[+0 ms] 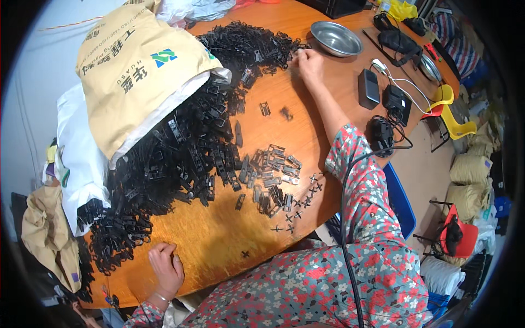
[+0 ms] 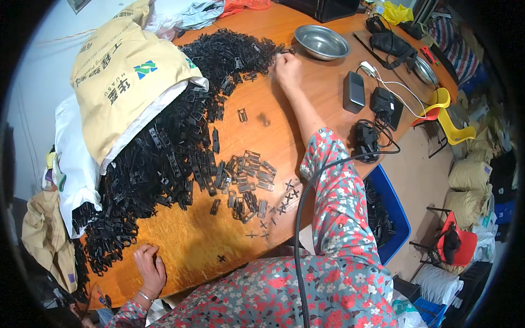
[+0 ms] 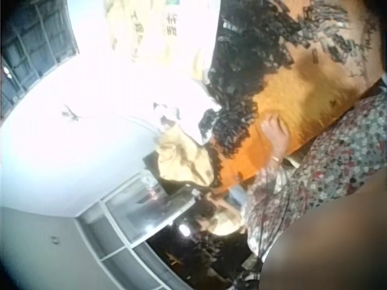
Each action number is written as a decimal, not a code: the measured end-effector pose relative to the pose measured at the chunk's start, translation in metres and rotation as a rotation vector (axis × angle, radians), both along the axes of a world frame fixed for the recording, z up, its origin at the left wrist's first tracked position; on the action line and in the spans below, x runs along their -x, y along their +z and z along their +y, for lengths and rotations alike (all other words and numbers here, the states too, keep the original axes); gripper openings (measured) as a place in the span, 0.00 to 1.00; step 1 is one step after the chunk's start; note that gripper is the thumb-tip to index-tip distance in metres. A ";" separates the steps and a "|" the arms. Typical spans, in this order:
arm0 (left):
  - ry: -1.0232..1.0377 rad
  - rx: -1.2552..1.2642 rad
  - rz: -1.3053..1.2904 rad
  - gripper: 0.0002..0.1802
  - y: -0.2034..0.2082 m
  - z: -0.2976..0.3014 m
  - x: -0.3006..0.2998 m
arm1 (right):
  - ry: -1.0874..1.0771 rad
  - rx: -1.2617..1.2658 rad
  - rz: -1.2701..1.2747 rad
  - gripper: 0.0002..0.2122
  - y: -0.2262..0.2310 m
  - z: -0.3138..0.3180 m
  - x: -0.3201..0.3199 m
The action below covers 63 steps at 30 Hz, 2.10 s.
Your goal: The person assembles small black plastic fastener components by hand at a workstation.
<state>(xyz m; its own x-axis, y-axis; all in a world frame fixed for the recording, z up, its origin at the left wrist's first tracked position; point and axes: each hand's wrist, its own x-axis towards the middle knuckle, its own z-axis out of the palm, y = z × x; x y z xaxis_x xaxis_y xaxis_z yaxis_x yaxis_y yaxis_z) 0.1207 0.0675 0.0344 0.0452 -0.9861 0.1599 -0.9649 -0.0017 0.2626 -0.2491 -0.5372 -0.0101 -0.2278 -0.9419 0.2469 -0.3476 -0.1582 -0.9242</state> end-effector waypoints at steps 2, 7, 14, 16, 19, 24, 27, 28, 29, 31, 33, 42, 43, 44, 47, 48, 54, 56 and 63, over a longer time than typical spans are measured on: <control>0.003 -0.012 0.004 0.19 -0.003 -0.002 -0.002 | -0.236 0.107 0.261 0.15 -0.007 -0.024 0.011; 0.045 -0.087 0.055 0.19 0.001 -0.002 0.001 | -0.216 0.154 0.517 0.21 -0.022 -0.077 0.019; 0.058 -0.114 0.089 0.18 0.002 -0.004 -0.001 | -0.125 -0.205 0.541 0.35 -0.012 -0.128 0.001; 0.074 -0.101 0.073 0.18 0.001 0.000 0.001 | -0.098 -0.230 0.570 0.38 -0.007 -0.132 -0.007; 0.070 -0.098 0.049 0.19 -0.002 0.002 0.004 | 0.056 -0.268 0.597 0.38 0.001 -0.132 -0.028; 0.039 -0.074 0.034 0.22 -0.003 0.003 0.004 | 0.121 -0.227 0.636 0.36 -0.005 -0.112 -0.043; 0.017 -0.067 0.027 0.22 -0.001 -0.002 0.006 | 0.164 -0.221 0.576 0.35 -0.003 -0.097 -0.036; 0.016 -0.069 0.016 0.22 0.000 -0.002 0.006 | 0.153 -0.199 0.605 0.34 -0.002 -0.087 -0.040; 0.019 -0.083 0.013 0.22 -0.001 0.000 0.004 | 0.142 -0.182 0.593 0.33 -0.003 -0.076 -0.045; 0.016 -0.069 0.014 0.22 -0.001 0.000 0.005 | 0.162 -0.135 0.546 0.30 -0.003 -0.053 -0.048; 0.015 -0.053 0.000 0.21 -0.003 0.000 0.005 | 0.170 -0.122 0.557 0.29 -0.001 -0.033 -0.046; -0.007 0.047 -0.053 0.19 -0.011 -0.001 0.004 | 0.204 -0.070 0.449 0.25 -0.016 0.061 -0.044; -0.010 0.073 -0.061 0.19 -0.013 0.000 0.004 | 0.226 -0.060 0.388 0.24 -0.018 0.072 -0.045; 0.001 0.062 -0.054 0.19 -0.013 0.002 0.005 | 0.238 -0.070 0.394 0.24 -0.021 0.083 -0.044; 0.002 0.079 -0.058 0.18 -0.012 -0.004 0.004 | 0.264 -0.022 0.418 0.24 -0.017 0.109 -0.035; -0.018 0.102 -0.059 0.18 -0.015 -0.007 0.002 | 0.254 -0.018 0.427 0.25 -0.022 0.110 -0.027; -0.031 0.230 -0.076 0.17 -0.027 -0.010 -0.003 | 0.276 -0.003 0.527 0.22 -0.001 0.159 -0.015; -0.029 0.266 -0.078 0.17 -0.030 -0.010 -0.004 | 0.289 0.020 0.572 0.21 0.010 0.179 -0.016; -0.033 0.341 -0.057 0.15 -0.044 -0.016 -0.013 | 0.429 0.504 0.667 0.08 0.028 0.306 -0.053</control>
